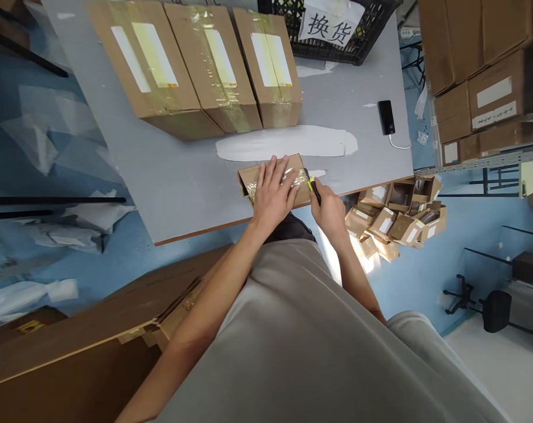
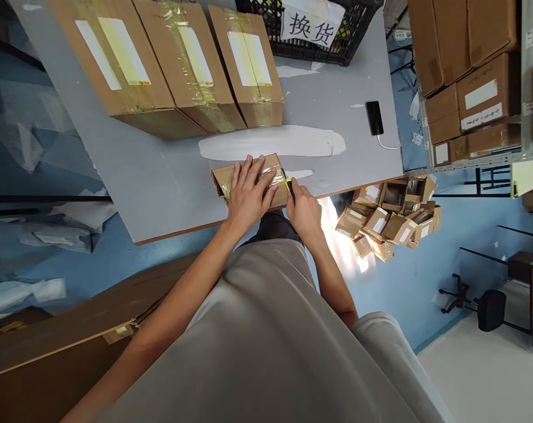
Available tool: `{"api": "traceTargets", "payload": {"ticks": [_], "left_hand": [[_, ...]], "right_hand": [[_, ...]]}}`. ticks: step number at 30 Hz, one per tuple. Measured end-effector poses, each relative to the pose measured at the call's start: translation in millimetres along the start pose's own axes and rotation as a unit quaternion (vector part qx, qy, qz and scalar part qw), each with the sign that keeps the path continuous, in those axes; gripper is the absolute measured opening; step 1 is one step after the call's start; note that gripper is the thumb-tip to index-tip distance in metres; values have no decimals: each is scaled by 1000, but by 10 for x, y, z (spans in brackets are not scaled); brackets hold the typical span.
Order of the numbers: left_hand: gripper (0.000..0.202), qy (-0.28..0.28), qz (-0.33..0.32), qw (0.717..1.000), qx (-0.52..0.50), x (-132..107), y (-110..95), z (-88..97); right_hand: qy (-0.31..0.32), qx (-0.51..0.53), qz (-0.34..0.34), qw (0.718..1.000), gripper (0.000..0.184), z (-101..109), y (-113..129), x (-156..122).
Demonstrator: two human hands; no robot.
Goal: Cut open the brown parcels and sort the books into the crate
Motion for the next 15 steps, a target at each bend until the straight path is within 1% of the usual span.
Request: {"api": "traceTargets", "payload": {"ticks": [5, 10, 13, 15], "left_hand": [[49, 1, 2, 1000, -2, -2, -5, -1], [48, 1, 18, 1000, 0, 30, 1, -15], [48, -8, 33, 999, -5, 55, 13, -27], [49, -15, 37, 999, -8, 61, 15, -36]], "right_hand": [[19, -26, -33, 999, 61, 35, 87, -21], [42, -57, -86, 994, 59, 116, 291, 9], [41, -60, -99, 992, 57, 171, 386, 41], [42, -59, -101, 992, 58, 181, 385, 51]]}}
Point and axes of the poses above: each hand's wrist, its own x-axis towards the middle knuckle, its own z-axis out of the back of the hand, y = z × x, the point moved 8 cm from there along x, towards the middle knuckle, and after that the axes turned 13 degrees about y, right-handed, at the moved point
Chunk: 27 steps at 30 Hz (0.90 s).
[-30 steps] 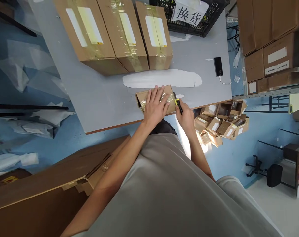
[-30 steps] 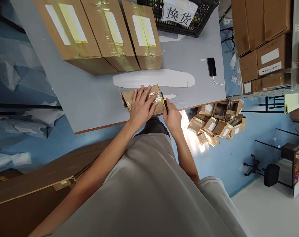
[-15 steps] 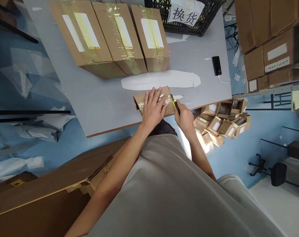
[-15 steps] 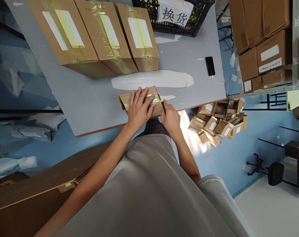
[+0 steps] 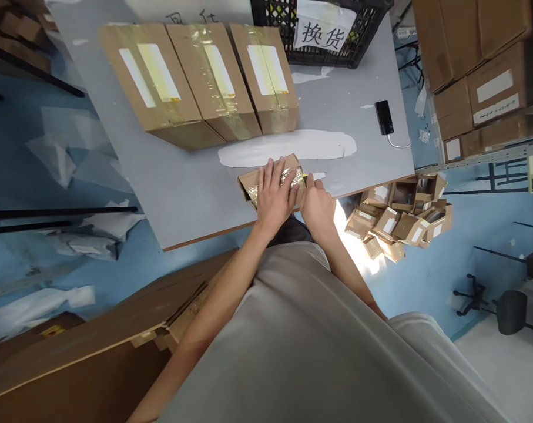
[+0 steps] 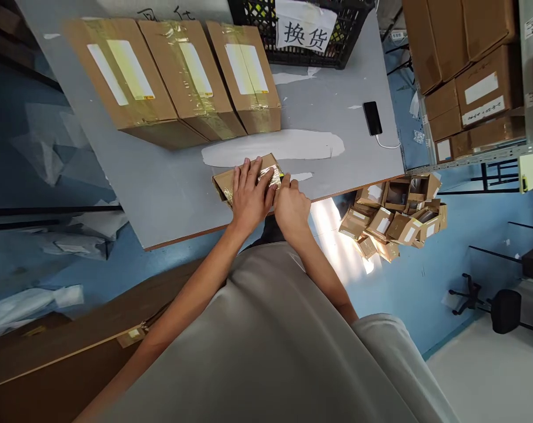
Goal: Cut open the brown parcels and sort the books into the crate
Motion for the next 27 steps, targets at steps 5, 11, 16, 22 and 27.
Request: {"api": "traceTargets", "payload": {"ticks": [5, 11, 16, 22, 27], "left_hand": [[49, -8, -3, 1000, -7, -20, -7, -15], [51, -12, -9, 1000, -25, -44, -12, -3], [52, -13, -10, 1000, -16, -62, -33, -6], [50, 3, 1, 1000, -16, -61, -50, -9], [49, -1, -5, 1000, -18, -70, -54, -9]], "right_hand": [[-6, 0, 21, 1000, 60, -57, -122, 14], [-19, 9, 44, 999, 61, -115, -201, -17], [-39, 38, 73, 996, 62, -120, -188, 1], [-45, 32, 56, 997, 63, -155, -175, 33], [-41, 17, 37, 998, 61, -133, -136, -2]]}}
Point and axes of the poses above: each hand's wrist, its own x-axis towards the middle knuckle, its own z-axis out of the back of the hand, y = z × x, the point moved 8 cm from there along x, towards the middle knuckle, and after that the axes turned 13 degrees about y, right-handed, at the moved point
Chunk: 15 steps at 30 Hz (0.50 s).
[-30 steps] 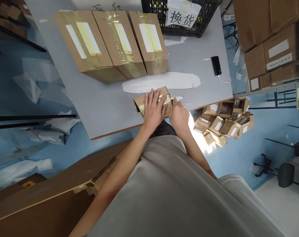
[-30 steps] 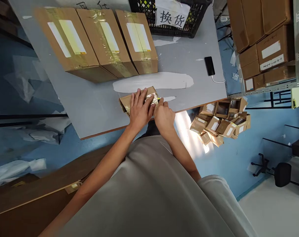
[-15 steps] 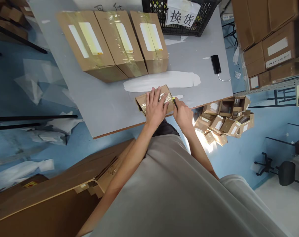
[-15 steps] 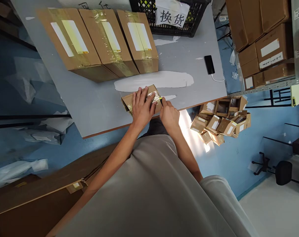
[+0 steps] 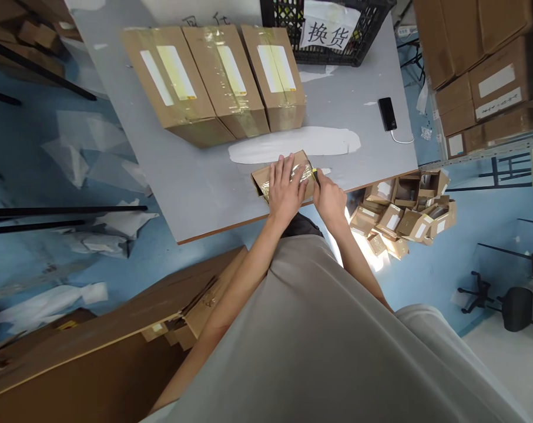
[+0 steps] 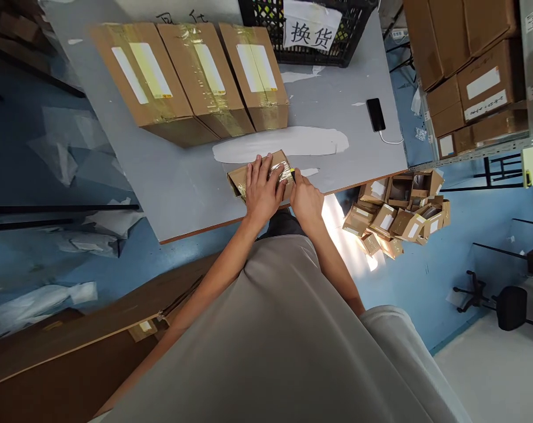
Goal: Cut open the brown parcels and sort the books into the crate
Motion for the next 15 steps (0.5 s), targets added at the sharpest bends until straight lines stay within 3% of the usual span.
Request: {"api": "traceTargets", "payload": {"ticks": [8, 15], "left_hand": [[49, -20, -11, 1000, 18, -8, -5, -52], [44, 5, -21, 999, 28, -3, -65, -53]], "right_hand": [[24, -39, -32, 998, 59, 136, 52, 26], [52, -58, -49, 996, 50, 136, -90, -185]]}}
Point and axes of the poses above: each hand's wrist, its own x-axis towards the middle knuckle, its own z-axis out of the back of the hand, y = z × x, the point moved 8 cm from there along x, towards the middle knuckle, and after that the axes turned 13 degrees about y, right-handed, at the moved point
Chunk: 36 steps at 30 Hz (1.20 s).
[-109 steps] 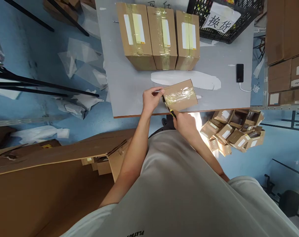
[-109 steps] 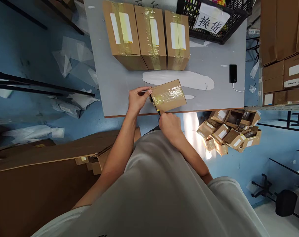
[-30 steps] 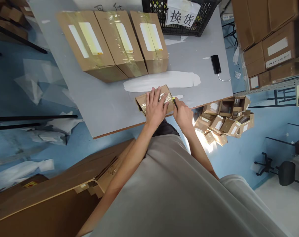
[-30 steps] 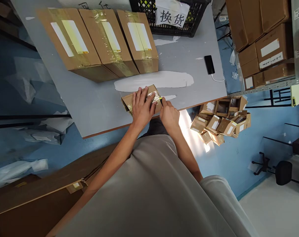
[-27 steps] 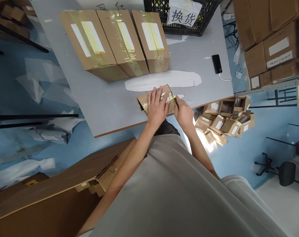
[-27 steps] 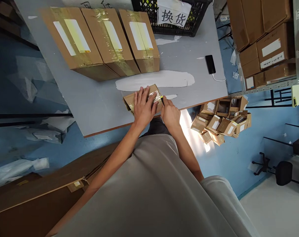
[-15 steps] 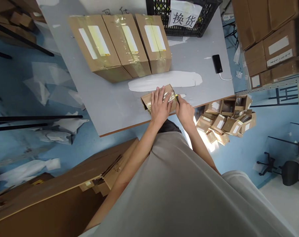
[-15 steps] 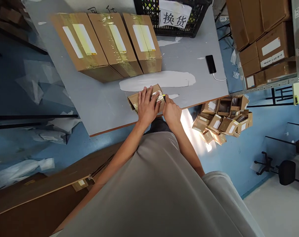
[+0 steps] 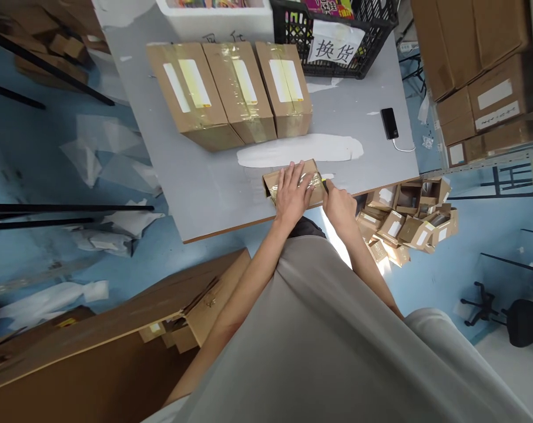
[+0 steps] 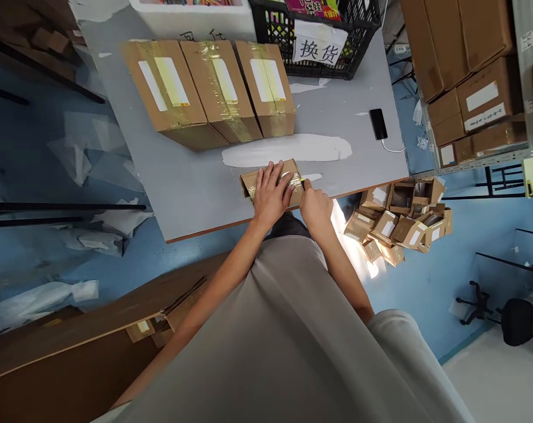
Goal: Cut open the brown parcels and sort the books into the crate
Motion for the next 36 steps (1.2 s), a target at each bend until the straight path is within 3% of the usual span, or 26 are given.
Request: {"api": "traceTargets", "payload": {"ticks": [17, 26, 36], "left_hand": [[45, -8, -23, 1000, 9, -7, -8, 6], [46, 1, -14, 1000, 23, -37, -3, 6], [53, 3, 56, 998, 16, -12, 128, -24]], "right_hand": [[7, -5, -27, 1000, 56, -253, -259, -390], [-36, 53, 25, 998, 60, -229, -196, -43], [2, 146, 69, 987, 61, -458, -319, 158]]}}
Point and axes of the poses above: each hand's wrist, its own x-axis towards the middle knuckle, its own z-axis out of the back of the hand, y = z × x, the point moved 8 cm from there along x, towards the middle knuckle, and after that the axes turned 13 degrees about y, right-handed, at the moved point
